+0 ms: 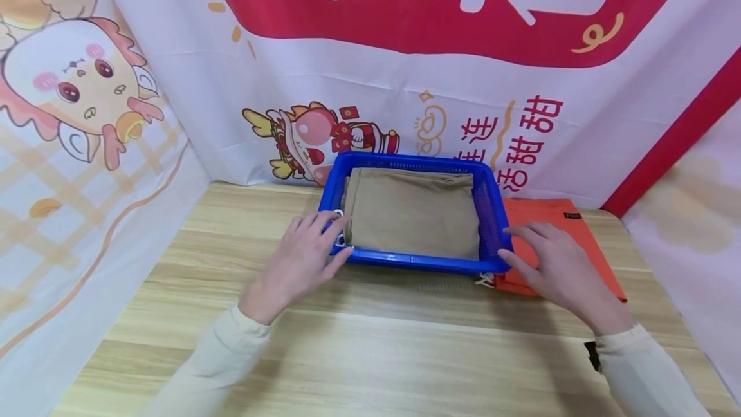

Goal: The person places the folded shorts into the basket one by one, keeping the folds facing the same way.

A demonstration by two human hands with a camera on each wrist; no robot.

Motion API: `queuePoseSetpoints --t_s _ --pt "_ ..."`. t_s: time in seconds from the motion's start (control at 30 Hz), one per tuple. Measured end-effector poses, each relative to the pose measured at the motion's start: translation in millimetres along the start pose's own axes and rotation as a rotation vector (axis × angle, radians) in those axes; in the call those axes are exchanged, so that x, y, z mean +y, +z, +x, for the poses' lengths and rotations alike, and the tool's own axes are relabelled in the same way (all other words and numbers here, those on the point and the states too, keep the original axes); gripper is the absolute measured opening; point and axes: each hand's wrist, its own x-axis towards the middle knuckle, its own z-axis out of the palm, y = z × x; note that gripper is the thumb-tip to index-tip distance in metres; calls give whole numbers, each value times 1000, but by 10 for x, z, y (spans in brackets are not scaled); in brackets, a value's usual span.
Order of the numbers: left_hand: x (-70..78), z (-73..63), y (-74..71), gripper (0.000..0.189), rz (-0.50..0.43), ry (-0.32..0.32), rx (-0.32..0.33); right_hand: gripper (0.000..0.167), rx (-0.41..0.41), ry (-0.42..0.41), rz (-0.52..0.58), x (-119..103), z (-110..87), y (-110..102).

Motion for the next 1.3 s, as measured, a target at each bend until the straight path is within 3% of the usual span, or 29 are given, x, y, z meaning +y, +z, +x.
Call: queuePoseSetpoints --t_s 0.33,0.63,0.87,1.3 --pt "266 -58 56 47 5 116 28 56 54 84 76 220 -167 -17" --pt "496 -103 126 45 -16 219 22 55 82 160 94 656 -261 22" --pt "663 -106 260 43 -36 293 26 62 2 248 115 1176 -341 136" --pt "927 -116 500 45 -127 316 -82 69 -121 375 108 1839 -405 183"
